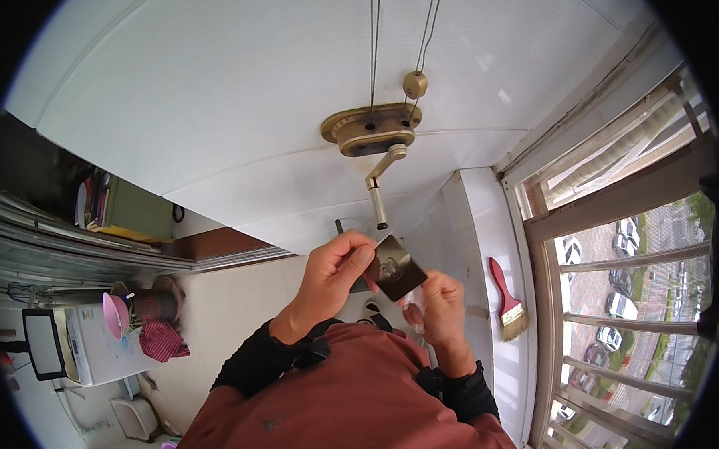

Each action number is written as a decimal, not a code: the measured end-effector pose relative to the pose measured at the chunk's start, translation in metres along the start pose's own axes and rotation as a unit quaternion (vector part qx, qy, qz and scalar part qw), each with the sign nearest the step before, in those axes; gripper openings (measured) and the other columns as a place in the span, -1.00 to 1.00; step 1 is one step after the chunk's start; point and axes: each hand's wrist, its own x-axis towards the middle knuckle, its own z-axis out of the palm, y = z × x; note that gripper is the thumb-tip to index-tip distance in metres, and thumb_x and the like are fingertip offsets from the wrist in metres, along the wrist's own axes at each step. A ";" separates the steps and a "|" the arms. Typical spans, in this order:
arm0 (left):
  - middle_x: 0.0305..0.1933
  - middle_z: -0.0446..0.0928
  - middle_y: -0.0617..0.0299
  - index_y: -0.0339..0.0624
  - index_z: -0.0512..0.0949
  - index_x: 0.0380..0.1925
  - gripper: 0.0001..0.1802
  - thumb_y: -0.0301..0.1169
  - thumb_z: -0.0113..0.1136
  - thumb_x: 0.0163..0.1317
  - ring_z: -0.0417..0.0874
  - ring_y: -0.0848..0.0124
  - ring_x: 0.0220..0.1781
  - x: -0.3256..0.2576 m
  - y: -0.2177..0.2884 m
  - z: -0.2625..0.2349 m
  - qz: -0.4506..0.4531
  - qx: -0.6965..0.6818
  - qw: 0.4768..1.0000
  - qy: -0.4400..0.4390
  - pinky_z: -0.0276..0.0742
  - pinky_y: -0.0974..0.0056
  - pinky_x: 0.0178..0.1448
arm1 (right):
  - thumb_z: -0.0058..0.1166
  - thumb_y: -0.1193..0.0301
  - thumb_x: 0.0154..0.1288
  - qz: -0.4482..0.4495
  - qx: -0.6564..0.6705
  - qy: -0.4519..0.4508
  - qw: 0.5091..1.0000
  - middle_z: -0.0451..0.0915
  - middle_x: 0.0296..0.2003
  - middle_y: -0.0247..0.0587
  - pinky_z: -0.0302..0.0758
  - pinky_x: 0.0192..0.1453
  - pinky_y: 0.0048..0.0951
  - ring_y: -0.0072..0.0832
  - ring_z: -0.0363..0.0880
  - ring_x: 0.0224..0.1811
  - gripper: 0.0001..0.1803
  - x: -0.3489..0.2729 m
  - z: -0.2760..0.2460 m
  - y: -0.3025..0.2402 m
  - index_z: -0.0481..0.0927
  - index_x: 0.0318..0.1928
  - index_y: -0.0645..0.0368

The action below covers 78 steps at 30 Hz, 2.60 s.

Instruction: The person moves a mop and buckets, then retrieves a small dark rectangular object and a white wipe from a desk. They wipe a section of the wall, attach a metal bracket to the object, and press the object onto the wall to install it.

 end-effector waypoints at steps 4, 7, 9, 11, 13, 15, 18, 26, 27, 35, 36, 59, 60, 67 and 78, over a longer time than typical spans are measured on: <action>-0.26 0.64 0.22 -0.33 0.54 -0.03 -0.74 -0.32 0.06 0.62 0.67 0.49 -0.34 -0.003 -0.005 0.003 -0.077 -0.093 0.990 -0.070 0.66 0.36 -0.27 | 0.08 0.38 0.60 0.023 0.008 0.006 1.000 0.67 -0.33 -0.27 0.50 -0.40 -0.55 -0.62 0.58 -0.46 -0.72 0.007 0.001 -0.002 0.68 0.09 0.34; -0.26 0.63 0.24 -0.33 0.56 -0.05 -0.74 -0.31 0.08 0.61 0.67 0.49 -0.34 -0.003 -0.010 0.008 -0.088 -0.071 0.989 -0.092 0.65 0.37 -0.26 | 0.14 0.40 0.57 0.014 0.050 -0.047 0.998 0.65 -0.19 -0.31 0.60 -0.26 -0.49 -0.53 0.62 -0.43 -0.73 0.014 0.007 0.002 0.69 0.09 0.34; -0.27 0.62 0.25 -0.32 0.56 -0.06 -0.74 -0.31 0.08 0.61 0.66 0.50 -0.35 -0.004 -0.011 0.008 -0.092 -0.053 0.989 -0.099 0.65 0.38 -0.26 | 0.17 0.42 0.54 -0.063 0.024 -0.023 0.998 0.65 -0.14 -0.32 0.56 -0.31 -0.51 -0.56 0.59 -0.45 -0.76 0.018 0.008 0.006 0.72 0.04 0.34; -0.27 0.61 0.26 -0.32 0.56 -0.08 -0.74 -0.30 0.07 0.62 0.66 0.51 -0.35 -0.005 -0.010 0.008 -0.103 -0.047 0.987 -0.116 0.64 0.38 -0.26 | 0.20 0.42 0.52 -0.113 -0.014 0.004 0.994 0.64 -0.15 -0.33 0.51 -0.37 -0.52 -0.60 0.54 -0.48 -0.79 0.021 0.007 0.009 0.73 -0.02 0.33; -0.28 0.61 0.26 -0.32 0.55 -0.08 -0.74 -0.30 0.06 0.62 0.66 0.51 -0.35 -0.005 -0.009 0.008 -0.107 0.022 0.990 -0.085 0.67 0.36 -0.26 | 0.21 0.42 0.52 -0.148 -0.071 0.052 0.985 0.64 -0.20 -0.33 0.43 -0.44 -0.54 -0.63 0.49 -0.51 -0.81 0.022 0.005 0.010 0.75 -0.09 0.31; -0.28 0.60 0.25 -0.32 0.53 -0.09 -0.73 -0.29 0.04 0.63 0.67 0.51 -0.35 -0.005 -0.009 0.009 -0.123 0.006 0.991 -0.043 0.70 0.34 -0.26 | 0.22 0.39 0.52 -0.127 -0.019 0.095 0.987 0.62 -0.28 -0.35 0.36 -0.49 -0.55 -0.66 0.43 -0.54 -0.80 0.023 0.001 0.009 0.74 -0.12 0.31; -0.29 0.60 0.24 -0.31 0.51 -0.11 -0.72 -0.27 0.03 0.63 0.69 0.49 -0.38 -0.004 -0.008 0.008 -0.141 -0.067 0.987 0.035 0.73 0.32 -0.29 | 0.22 0.32 0.54 -0.119 0.036 0.149 0.981 0.61 -0.39 -0.34 0.31 -0.53 -0.55 -0.67 0.39 -0.58 -0.75 0.019 -0.004 0.000 0.72 -0.13 0.29; -0.24 0.69 0.14 -0.37 0.51 -0.08 -0.79 -0.38 0.15 0.56 0.77 0.44 -0.28 -0.006 -0.006 0.019 -0.034 0.090 0.986 0.137 0.78 0.34 -0.26 | 0.19 0.45 0.53 -0.185 -0.130 0.172 0.959 0.77 -0.22 -0.08 0.37 -0.55 -0.62 -0.57 0.64 -0.49 -0.82 -0.016 0.011 -0.025 0.70 -0.01 0.29; -0.22 0.70 0.13 -0.37 0.51 -0.08 -0.81 -0.41 0.17 0.54 0.77 0.45 -0.25 -0.005 -0.005 0.021 -0.017 0.080 0.987 0.136 0.78 0.33 -0.23 | 0.18 0.46 0.53 -0.226 -0.167 0.146 0.948 0.78 -0.19 -0.04 0.35 -0.56 -0.65 -0.55 0.67 -0.48 -0.81 -0.019 0.014 -0.025 0.68 0.03 0.29; -0.17 0.72 0.13 -0.38 0.54 -0.07 -0.84 -0.46 0.20 0.51 0.75 0.50 -0.19 -0.009 0.005 0.027 -0.010 0.102 0.989 0.108 0.77 0.36 -0.10 | 0.20 0.60 0.44 -0.287 -0.345 0.103 0.888 0.78 -0.28 -0.17 0.53 -0.44 -0.59 -0.57 0.69 -0.44 -0.82 -0.011 0.021 -0.014 0.71 0.00 0.30; -0.16 0.71 0.12 -0.39 0.54 -0.07 -0.84 -0.48 0.19 0.51 0.74 0.50 -0.17 -0.010 0.005 0.028 -0.008 0.114 0.988 0.102 0.78 0.35 -0.09 | 0.21 0.62 0.41 -0.298 -0.374 0.101 0.872 0.77 -0.30 -0.17 0.55 -0.41 -0.57 -0.55 0.70 -0.43 -0.82 -0.011 0.022 -0.012 0.71 -0.01 0.29; -0.18 0.71 0.14 -0.39 0.55 -0.08 -0.86 -0.54 0.26 0.46 0.76 0.50 -0.16 -0.019 -0.002 0.037 0.050 0.121 0.986 0.105 0.74 0.38 -0.07 | 0.36 0.60 0.26 -0.317 -0.444 0.190 0.817 0.64 -0.42 -0.22 0.48 -0.41 -0.43 -0.41 0.55 -0.51 -0.85 -0.020 0.025 -0.011 0.69 -0.18 0.20; -0.16 0.71 0.10 -0.41 0.53 -0.07 -0.86 -0.56 0.23 0.46 0.76 0.47 -0.13 -0.020 -0.001 0.036 0.042 0.140 0.985 0.096 0.77 0.33 -0.03 | 0.36 0.61 0.25 -0.325 -0.448 0.189 0.811 0.64 -0.42 -0.23 0.48 -0.42 -0.43 -0.42 0.55 -0.51 -0.84 -0.020 0.025 -0.011 0.69 -0.18 0.20; -0.14 0.71 0.07 -0.44 0.53 -0.06 -0.87 -0.59 0.21 0.47 0.77 0.42 -0.10 -0.021 -0.003 0.034 0.057 0.148 0.983 0.096 0.78 0.30 0.00 | 0.35 0.63 0.25 -0.347 -0.452 0.174 0.803 0.64 -0.42 -0.23 0.46 -0.45 -0.43 -0.42 0.55 -0.52 -0.83 -0.018 0.025 -0.011 0.68 -0.18 0.20; -0.05 0.78 0.09 -0.29 0.65 -0.21 -0.94 -0.59 0.34 0.35 0.78 0.45 -0.20 -0.019 -0.006 0.037 0.172 0.290 0.937 0.091 0.69 0.38 -0.18 | 0.33 0.70 0.06 -0.365 -0.504 0.136 0.771 0.56 -0.48 -0.26 0.47 -0.46 -0.37 -0.36 0.54 -0.54 -0.66 -0.022 0.024 -0.014 0.68 -0.11 0.20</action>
